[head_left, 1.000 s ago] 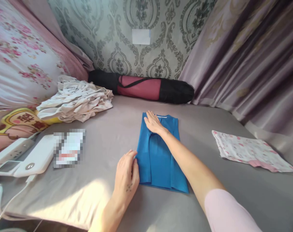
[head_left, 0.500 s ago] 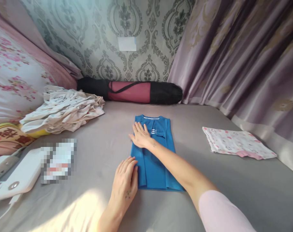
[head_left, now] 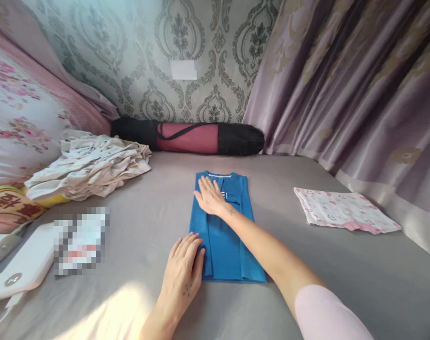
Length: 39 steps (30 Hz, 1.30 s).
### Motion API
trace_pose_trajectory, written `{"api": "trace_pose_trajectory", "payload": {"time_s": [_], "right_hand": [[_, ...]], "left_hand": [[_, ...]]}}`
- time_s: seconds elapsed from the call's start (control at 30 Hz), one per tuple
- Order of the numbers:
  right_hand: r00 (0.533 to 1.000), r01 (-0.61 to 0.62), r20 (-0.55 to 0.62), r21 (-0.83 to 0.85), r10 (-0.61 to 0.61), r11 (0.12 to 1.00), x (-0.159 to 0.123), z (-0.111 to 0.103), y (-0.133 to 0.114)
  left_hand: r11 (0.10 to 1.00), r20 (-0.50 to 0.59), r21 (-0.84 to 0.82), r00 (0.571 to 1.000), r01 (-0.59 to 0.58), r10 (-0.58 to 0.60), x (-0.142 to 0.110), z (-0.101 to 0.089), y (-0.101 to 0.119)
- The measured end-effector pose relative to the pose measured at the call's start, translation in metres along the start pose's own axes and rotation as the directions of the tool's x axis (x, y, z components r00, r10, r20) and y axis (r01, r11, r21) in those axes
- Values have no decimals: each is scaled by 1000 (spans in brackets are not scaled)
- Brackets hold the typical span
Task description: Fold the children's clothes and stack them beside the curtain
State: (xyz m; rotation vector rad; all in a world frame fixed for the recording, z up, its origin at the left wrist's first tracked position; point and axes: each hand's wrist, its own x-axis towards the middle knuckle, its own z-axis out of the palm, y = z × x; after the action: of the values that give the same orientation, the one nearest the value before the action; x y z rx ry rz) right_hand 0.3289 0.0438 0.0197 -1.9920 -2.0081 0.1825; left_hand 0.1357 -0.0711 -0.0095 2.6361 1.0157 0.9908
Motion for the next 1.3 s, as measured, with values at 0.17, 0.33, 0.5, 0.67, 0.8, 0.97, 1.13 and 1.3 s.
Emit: {"api": "trace_pose_trajectory", "payload": {"time_s": [0.17, 0.33, 0.5, 0.67, 0.8, 0.97, 1.13, 1.3], "right_hand": [[988, -148, 26, -68, 150, 987, 19, 12, 33], [978, -157, 142, 19, 153, 987, 24, 13, 41], [984, -139, 145, 247, 106, 959, 5, -17, 55], [974, -223, 67, 98, 217, 970, -44, -38, 80], [967, -229, 105, -32, 231, 973, -70, -38, 82], [979, -186, 57, -120, 194, 975, -78, -22, 66], [978, -204, 25, -120, 208, 972, -81, -3, 60], [977, -192, 86, -20, 193, 981, -77, -9, 68]], "left_hand": [[993, 112, 92, 991, -76, 66, -1, 3, -1], [988, 212, 126, 975, -90, 62, 0, 5, 0], [989, 222, -80, 970, 122, -102, 5, -11, -1], [975, 188, -154, 973, 162, -132, 26, -24, -27], [998, 291, 11, 955, 54, -55, 70, -6, -49], [986, 374, 156, 927, -61, -1, 121, 32, -46], [970, 448, 228, 893, -84, -28, 123, 61, -39], [973, 503, 220, 863, -70, -51, 123, 60, -39]]}}
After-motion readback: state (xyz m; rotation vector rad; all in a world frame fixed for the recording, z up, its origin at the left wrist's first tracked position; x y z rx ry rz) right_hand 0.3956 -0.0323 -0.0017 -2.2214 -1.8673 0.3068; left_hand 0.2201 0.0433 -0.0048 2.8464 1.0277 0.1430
